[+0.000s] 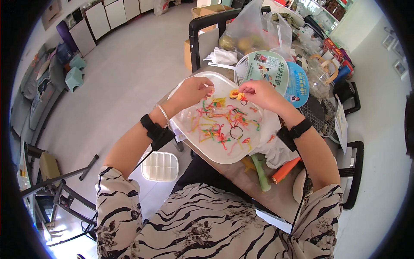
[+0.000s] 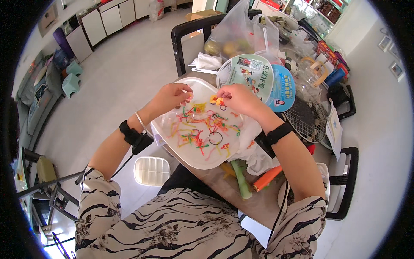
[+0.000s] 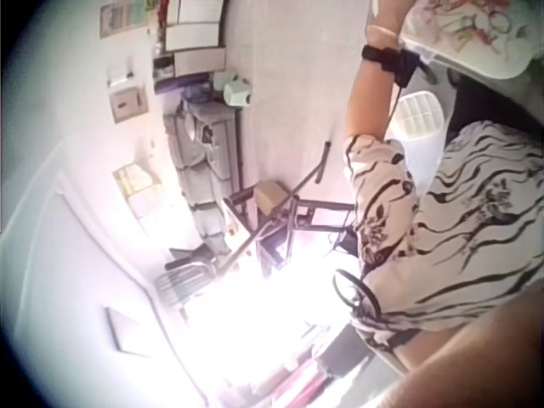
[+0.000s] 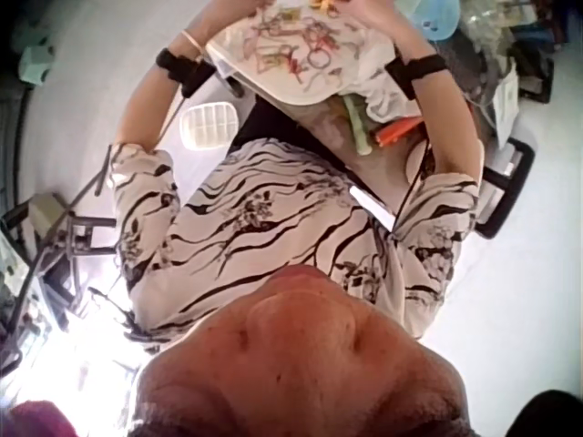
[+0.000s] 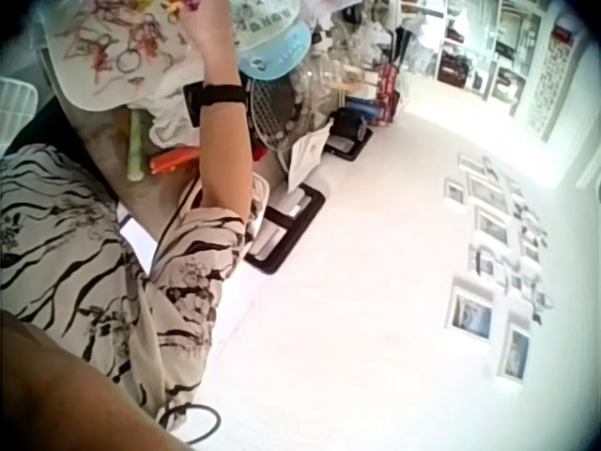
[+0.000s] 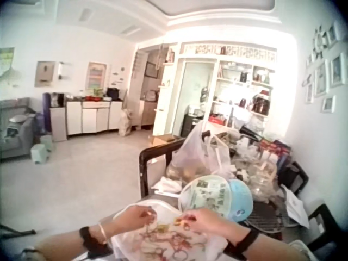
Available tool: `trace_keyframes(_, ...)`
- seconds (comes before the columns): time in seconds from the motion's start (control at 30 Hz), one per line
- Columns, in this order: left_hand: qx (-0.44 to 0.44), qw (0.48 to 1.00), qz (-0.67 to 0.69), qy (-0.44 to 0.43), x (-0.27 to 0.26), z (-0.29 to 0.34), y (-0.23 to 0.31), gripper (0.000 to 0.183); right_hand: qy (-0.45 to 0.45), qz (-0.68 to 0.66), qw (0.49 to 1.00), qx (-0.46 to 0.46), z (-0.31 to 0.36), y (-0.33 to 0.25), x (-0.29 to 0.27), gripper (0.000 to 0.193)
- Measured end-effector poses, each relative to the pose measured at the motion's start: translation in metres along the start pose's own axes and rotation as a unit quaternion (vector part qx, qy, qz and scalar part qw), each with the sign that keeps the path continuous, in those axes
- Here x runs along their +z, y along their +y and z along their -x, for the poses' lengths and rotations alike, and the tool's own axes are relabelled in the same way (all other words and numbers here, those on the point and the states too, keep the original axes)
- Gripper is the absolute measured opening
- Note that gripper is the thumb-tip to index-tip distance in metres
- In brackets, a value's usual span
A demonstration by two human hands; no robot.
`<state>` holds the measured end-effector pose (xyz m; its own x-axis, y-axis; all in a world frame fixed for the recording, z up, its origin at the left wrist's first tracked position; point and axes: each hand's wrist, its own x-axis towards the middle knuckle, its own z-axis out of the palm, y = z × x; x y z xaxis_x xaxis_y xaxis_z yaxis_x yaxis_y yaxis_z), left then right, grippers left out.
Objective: The person sorts various hair ties and clips into a heart-shaped tray and a small plastic container.
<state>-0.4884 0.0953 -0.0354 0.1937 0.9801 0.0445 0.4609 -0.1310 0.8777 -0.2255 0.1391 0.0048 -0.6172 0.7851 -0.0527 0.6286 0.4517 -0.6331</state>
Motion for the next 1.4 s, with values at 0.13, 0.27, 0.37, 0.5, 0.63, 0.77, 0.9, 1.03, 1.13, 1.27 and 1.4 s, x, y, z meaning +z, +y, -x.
trace_keyframes(0.13,-0.049,0.994,0.052,-0.084,0.001,-0.013,-0.005,0.028,0.021,-0.103,0.994,0.006,0.001,-0.005,-0.007,0.021)
trace_keyframes(0.27,-0.062,0.994,0.051,-0.068,-0.002,-0.011,-0.012,0.027,0.023,-0.128,0.991,0.011,-0.004,-0.014,-0.008,0.022)
trace_keyframes(0.37,-0.075,0.997,0.01,-0.035,-0.004,-0.01,-0.014,0.025,0.032,-0.207,0.977,0.046,-0.012,-0.016,-0.003,0.023)
trace_keyframes(0.5,0.107,0.987,-0.12,-0.007,0.013,0.004,-0.004,0.019,0.033,-0.161,0.983,0.079,-0.031,0.005,0.012,0.024)
trace_keyframes(0.63,0.182,0.974,-0.121,-0.052,0.037,0.006,0.011,0.015,0.062,0.002,0.998,0.032,-0.039,0.014,0.02,0.026)
trace_keyframes(0.77,0.215,0.951,-0.221,-0.033,0.061,-0.002,0.009,0.016,0.058,0.095,0.994,-0.025,-0.035,0.009,0.016,0.029)
trace_keyframes(0.9,0.183,0.944,-0.273,-0.038,0.07,-0.008,0.011,0.015,0.013,0.159,0.983,-0.093,-0.022,0.008,0.023,0.031)
trace_keyframes(1.03,0.19,0.935,-0.297,-0.039,0.073,-0.009,0.012,0.013,0.026,0.204,0.967,-0.149,-0.029,0.02,0.029,0.028)
trace_keyframes(1.13,0.164,0.95,-0.257,-0.07,0.069,-0.007,0.011,0.012,0.043,0.164,0.98,-0.1,-0.036,0.023,0.028,0.023)
trace_keyframes(1.27,0.21,0.939,-0.271,-0.041,0.07,-0.008,0.0,0.012,0.036,0.105,0.991,-0.08,-0.045,0.015,0.024,0.02)
trace_keyframes(1.4,0.211,0.941,-0.264,0.002,0.069,-0.003,0.008,0.014,0.034,0.094,0.993,-0.056,-0.044,0.018,0.023,0.022)
